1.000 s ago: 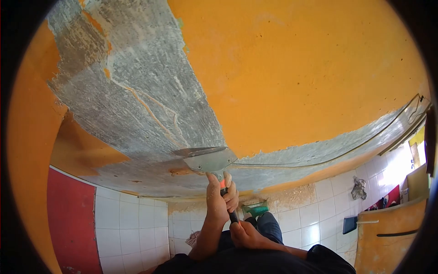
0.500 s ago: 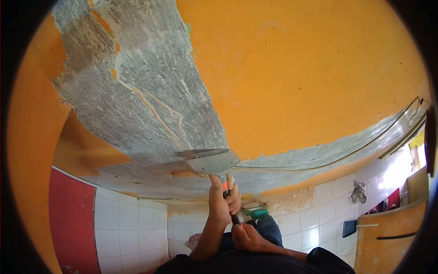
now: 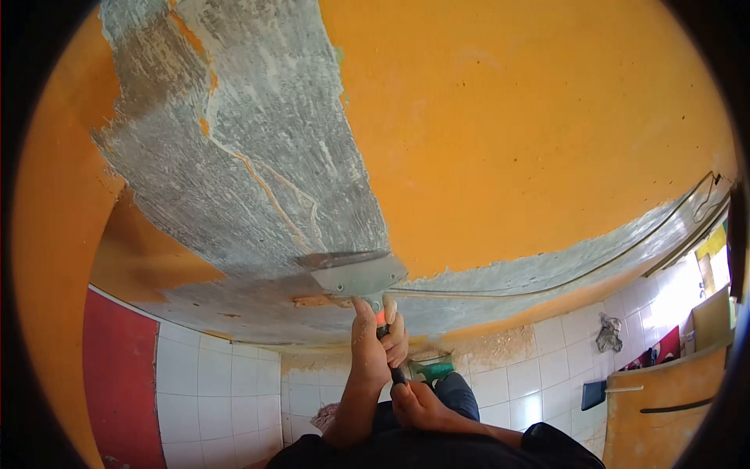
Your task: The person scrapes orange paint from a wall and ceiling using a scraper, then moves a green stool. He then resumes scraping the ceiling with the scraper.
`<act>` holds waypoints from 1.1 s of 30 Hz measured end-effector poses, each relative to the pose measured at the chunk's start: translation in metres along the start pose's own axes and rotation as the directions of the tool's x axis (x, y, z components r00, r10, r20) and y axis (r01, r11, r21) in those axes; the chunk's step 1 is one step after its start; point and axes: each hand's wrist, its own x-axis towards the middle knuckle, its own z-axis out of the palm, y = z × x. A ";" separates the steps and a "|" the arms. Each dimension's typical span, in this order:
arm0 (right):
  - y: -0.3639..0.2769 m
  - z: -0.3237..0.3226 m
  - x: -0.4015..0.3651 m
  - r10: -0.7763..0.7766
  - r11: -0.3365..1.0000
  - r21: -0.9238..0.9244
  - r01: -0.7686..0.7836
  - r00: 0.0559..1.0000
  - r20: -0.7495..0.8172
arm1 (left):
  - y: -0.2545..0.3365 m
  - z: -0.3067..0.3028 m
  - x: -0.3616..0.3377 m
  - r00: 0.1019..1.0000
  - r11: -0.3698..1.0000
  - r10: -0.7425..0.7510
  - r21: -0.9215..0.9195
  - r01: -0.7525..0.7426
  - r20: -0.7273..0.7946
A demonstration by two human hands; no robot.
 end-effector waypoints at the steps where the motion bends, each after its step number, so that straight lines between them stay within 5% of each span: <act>1: -0.003 0.000 0.002 -0.011 1.000 0.014 0.011 1.000 0.016 | 0.005 0.005 0.001 1.000 0.999 0.023 0.029 -0.023 -0.009; 15: -0.001 0.004 -0.003 0.020 0.990 0.136 -0.034 0.995 0.103 | 0.006 0.005 -0.002 1.000 0.999 -0.018 -0.026 0.019 0.021; 25: -0.005 0.002 0.000 -0.042 0.999 -0.021 0.041 0.999 -0.017 | 0.008 0.009 0.001 0.999 0.999 0.035 0.006 -0.035 0.018; 33: -0.005 -0.004 -0.008 0.014 0.995 0.093 -0.024 0.994 0.110 | 0.009 0.014 -0.003 1.000 1.000 0.002 -0.024 -0.003 -0.017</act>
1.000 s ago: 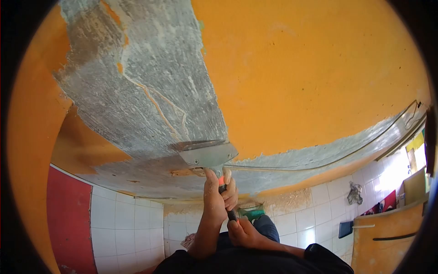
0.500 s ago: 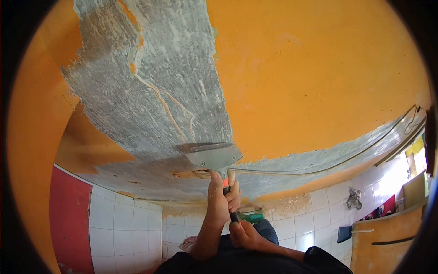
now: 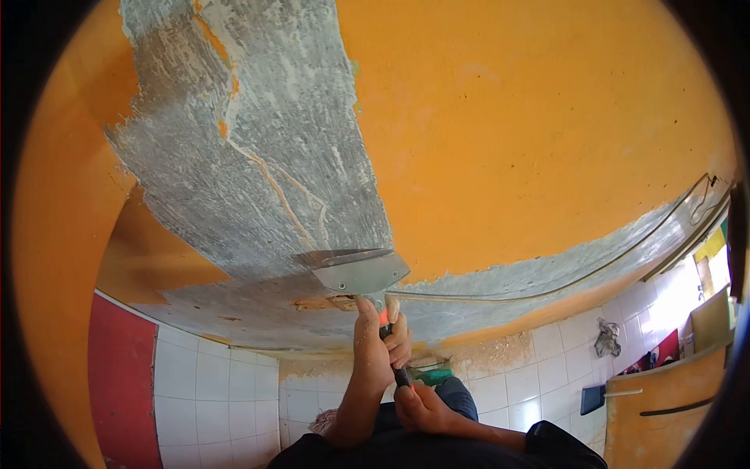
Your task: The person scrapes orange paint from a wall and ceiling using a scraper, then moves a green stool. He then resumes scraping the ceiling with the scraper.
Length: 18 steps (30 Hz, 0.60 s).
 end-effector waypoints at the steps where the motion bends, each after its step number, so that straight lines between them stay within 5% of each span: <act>1: -0.002 -0.001 0.001 -0.003 1.000 0.002 0.003 1.000 0.005 | 0.002 0.000 0.000 1.000 1.000 0.003 0.005 -0.003 -0.002; 10: -0.013 -0.002 0.000 0.044 0.998 0.042 -0.043 0.999 -0.013 | 0.003 0.000 0.006 0.998 0.999 0.020 -0.045 -0.017 0.063; 13: -0.044 0.002 -0.005 -0.026 0.998 -0.051 0.029 0.998 0.055 | 0.014 0.004 0.009 0.969 0.983 0.119 -0.160 -0.085 0.215; 15: -0.062 0.007 -0.009 -0.105 0.993 0.072 0.097 0.986 0.133 | 0.015 0.002 0.019 0.879 0.938 0.209 -0.341 -0.057 0.429; 18: -0.052 0.006 -0.011 -0.058 0.988 0.150 0.033 0.985 0.163 | -0.009 -0.012 0.029 0.824 0.853 0.262 -0.520 0.046 0.502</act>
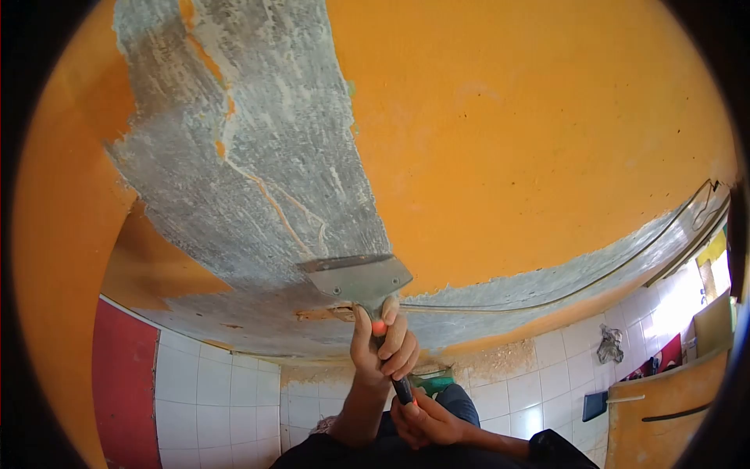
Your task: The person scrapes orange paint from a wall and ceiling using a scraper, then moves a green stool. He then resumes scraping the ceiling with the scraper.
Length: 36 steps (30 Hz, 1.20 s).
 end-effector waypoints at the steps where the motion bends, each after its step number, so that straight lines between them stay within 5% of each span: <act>1: 0.013 -0.002 -0.002 0.001 1.000 0.005 -0.001 1.000 -0.005 | -0.005 -0.006 -0.004 0.999 0.995 0.010 -0.104 -0.006 0.033; 6: 0.039 -0.006 -0.004 0.067 0.984 0.167 -0.062 0.998 -0.023 | -0.012 -0.015 -0.008 0.992 0.969 -0.004 -0.244 0.035 0.127; 11: 0.031 0.001 -0.002 0.078 0.997 0.040 -0.073 0.988 -0.137 | -0.010 -0.014 -0.009 0.980 0.931 0.026 -0.362 0.048 0.197; 19: 0.031 -0.004 0.000 -0.047 0.999 -0.023 0.045 0.991 -0.123 | -0.009 -0.009 -0.001 0.989 0.963 -0.025 -0.262 0.063 0.146; 36: 0.021 0.000 -0.001 0.021 1.000 -0.006 -0.021 0.993 -0.112 | -0.007 -0.002 -0.002 0.996 0.978 0.000 -0.206 0.019 0.089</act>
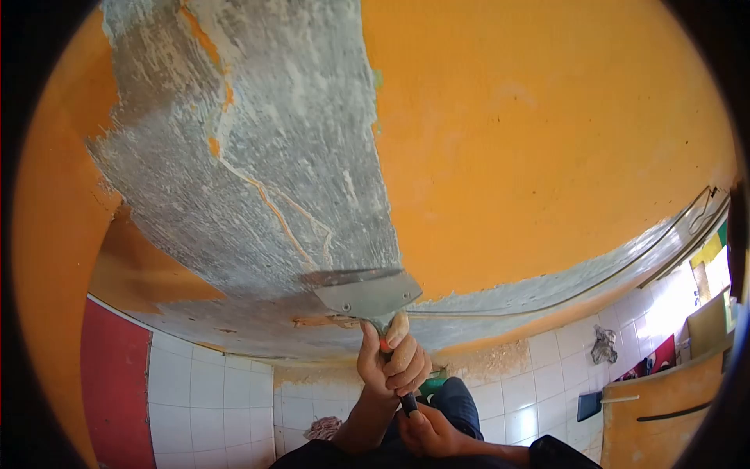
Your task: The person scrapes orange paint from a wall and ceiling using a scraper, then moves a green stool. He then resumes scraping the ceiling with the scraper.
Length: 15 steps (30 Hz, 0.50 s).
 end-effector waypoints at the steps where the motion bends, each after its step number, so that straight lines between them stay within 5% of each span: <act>1: 0.000 0.004 0.000 0.006 1.000 0.009 -0.006 1.000 -0.005 | 0.001 0.002 0.001 1.000 1.000 -0.002 -0.004 0.001 -0.011; 15: -0.019 0.015 -0.005 -0.030 0.997 0.076 0.026 0.999 0.040 | 0.000 0.022 0.014 0.999 1.000 0.018 -0.013 -0.018 0.044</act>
